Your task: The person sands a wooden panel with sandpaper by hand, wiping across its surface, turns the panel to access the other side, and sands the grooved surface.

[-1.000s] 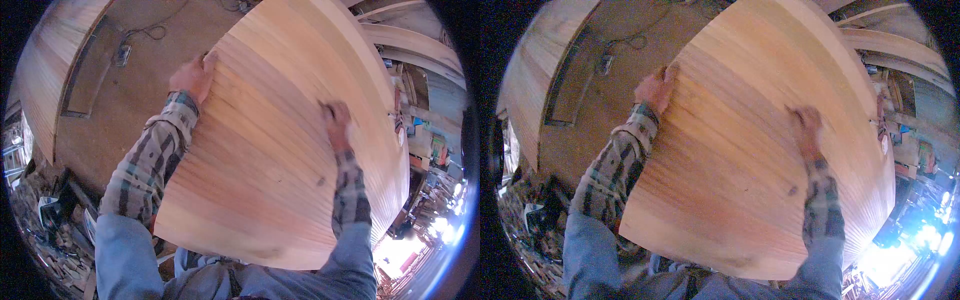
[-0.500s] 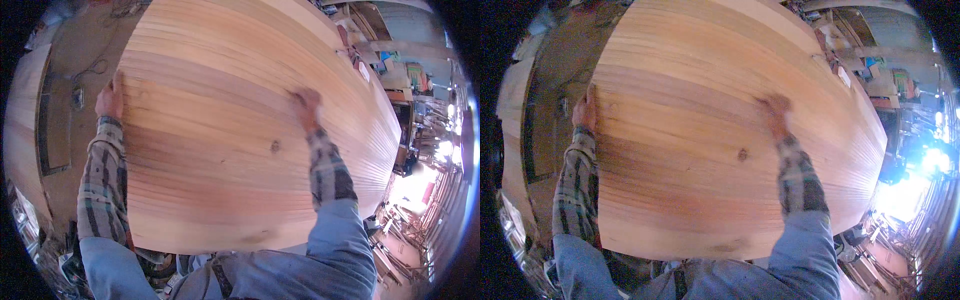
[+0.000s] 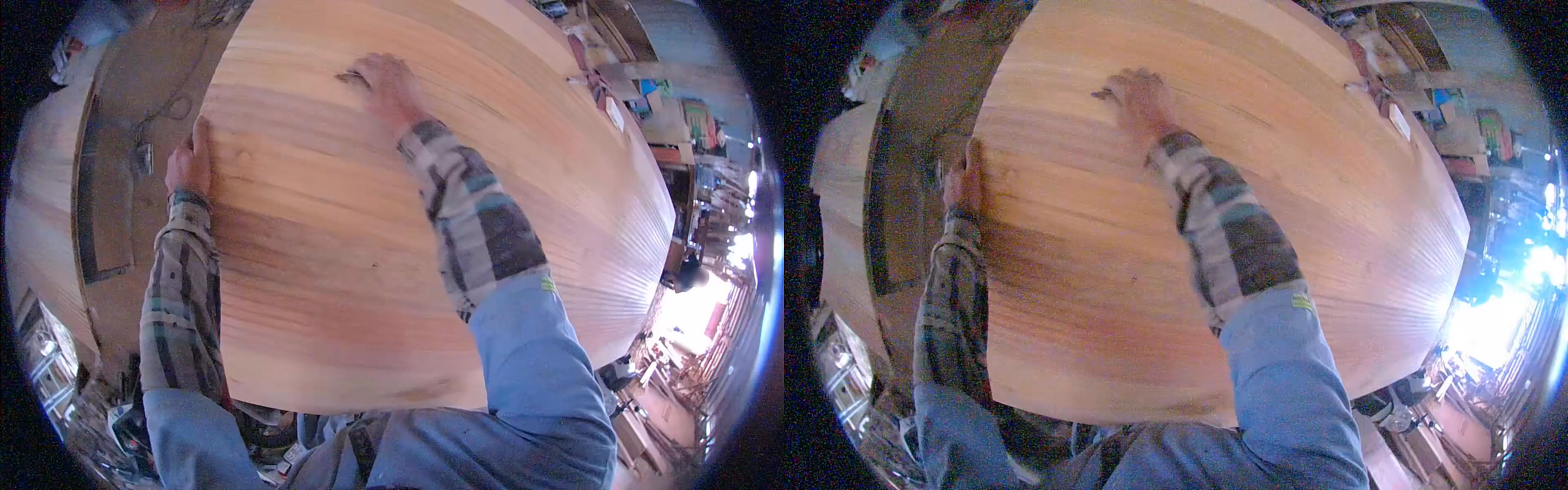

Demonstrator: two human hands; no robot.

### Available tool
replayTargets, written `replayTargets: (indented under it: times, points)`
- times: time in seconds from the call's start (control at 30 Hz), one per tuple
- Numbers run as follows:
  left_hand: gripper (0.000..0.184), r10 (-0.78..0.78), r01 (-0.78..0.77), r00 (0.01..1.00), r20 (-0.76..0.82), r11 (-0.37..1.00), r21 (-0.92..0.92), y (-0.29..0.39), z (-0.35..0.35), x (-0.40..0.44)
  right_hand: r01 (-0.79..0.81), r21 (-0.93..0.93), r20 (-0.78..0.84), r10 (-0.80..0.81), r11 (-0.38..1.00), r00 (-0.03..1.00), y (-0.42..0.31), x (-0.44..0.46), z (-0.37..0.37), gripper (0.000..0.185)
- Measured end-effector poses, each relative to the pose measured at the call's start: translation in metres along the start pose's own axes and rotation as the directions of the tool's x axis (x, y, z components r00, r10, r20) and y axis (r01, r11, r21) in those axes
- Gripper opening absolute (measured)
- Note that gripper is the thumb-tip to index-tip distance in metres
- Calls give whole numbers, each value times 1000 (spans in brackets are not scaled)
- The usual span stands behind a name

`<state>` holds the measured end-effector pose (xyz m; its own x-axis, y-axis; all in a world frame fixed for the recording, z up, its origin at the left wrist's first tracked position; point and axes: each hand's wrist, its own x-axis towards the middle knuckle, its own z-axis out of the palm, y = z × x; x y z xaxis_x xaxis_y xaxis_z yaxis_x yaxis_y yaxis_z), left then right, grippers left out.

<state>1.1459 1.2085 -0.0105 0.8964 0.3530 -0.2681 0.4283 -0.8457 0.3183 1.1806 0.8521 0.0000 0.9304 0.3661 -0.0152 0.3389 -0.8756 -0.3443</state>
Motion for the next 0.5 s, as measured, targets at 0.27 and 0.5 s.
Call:
replayTargets:
  times: [0.27,0.5]
  points:
    - [76,-32,35,996,88,999,-31,8,-7,-6,-360,-65,-212,340,931,916,149,-229,-70,17]
    - [73,-70,80,984,163,995,-55,12,-10,-8,87,-197,-75,-104,976,992,-2,-19,7,37]
